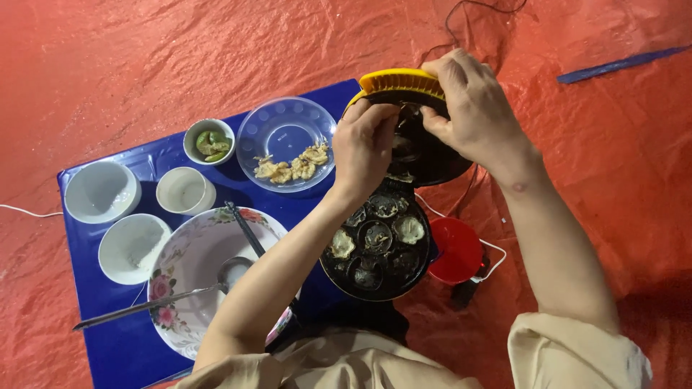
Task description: The person uses their hands to remove cooked food from a black, round, multi-cavity cooking pan. They transfer the food into a clear plastic bowl placed on a blue tray. The person also handles a yellow lid and a red bucket during the process.
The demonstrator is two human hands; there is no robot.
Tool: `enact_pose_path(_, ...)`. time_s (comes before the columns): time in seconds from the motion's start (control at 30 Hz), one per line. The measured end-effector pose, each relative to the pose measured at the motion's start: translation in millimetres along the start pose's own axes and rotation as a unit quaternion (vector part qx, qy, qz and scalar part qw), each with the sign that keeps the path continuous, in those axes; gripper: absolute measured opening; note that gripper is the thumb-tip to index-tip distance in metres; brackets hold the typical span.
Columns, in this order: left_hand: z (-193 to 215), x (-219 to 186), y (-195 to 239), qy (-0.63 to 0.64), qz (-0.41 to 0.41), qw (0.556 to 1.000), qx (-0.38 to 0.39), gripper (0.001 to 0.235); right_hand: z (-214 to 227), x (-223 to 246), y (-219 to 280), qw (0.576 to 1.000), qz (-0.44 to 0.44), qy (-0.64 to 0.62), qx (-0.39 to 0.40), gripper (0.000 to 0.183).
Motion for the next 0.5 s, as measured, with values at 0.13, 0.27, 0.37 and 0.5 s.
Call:
enact_pose_path(0.13,2,6,-4,0.037,0.057,0.997,0.046,0.011,2,2,-2,1.0,0.004,0.004,-0.002,0.051)
enact_pose_path(0.27,6,0,-7,-0.029,-0.011,0.999,0.043,0.008,3,2,-2,1.0,0.002,0.001,0.012,0.054)
enact_pose_path(0.37,14,-14,-4,-0.133,-0.083,0.987,0.038,0.01,2,1,-2,1.0,-0.006,0.002,0.016,0.053)
enact_pose_path(0.5,21,-27,-1,-0.208,-0.153,0.966,-0.001,0.01,6,5,-3,0.999,-0.027,-0.012,0.04,0.052)
Point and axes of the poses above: each hand's wrist, its own y-axis away from the middle knuckle, its own z-axis out of the back of the hand, x = y × z, the point moved 3 cm from there along -y, towards the middle knuckle, and after that the axes turned 1 degree about x, right-handed, at the moved point
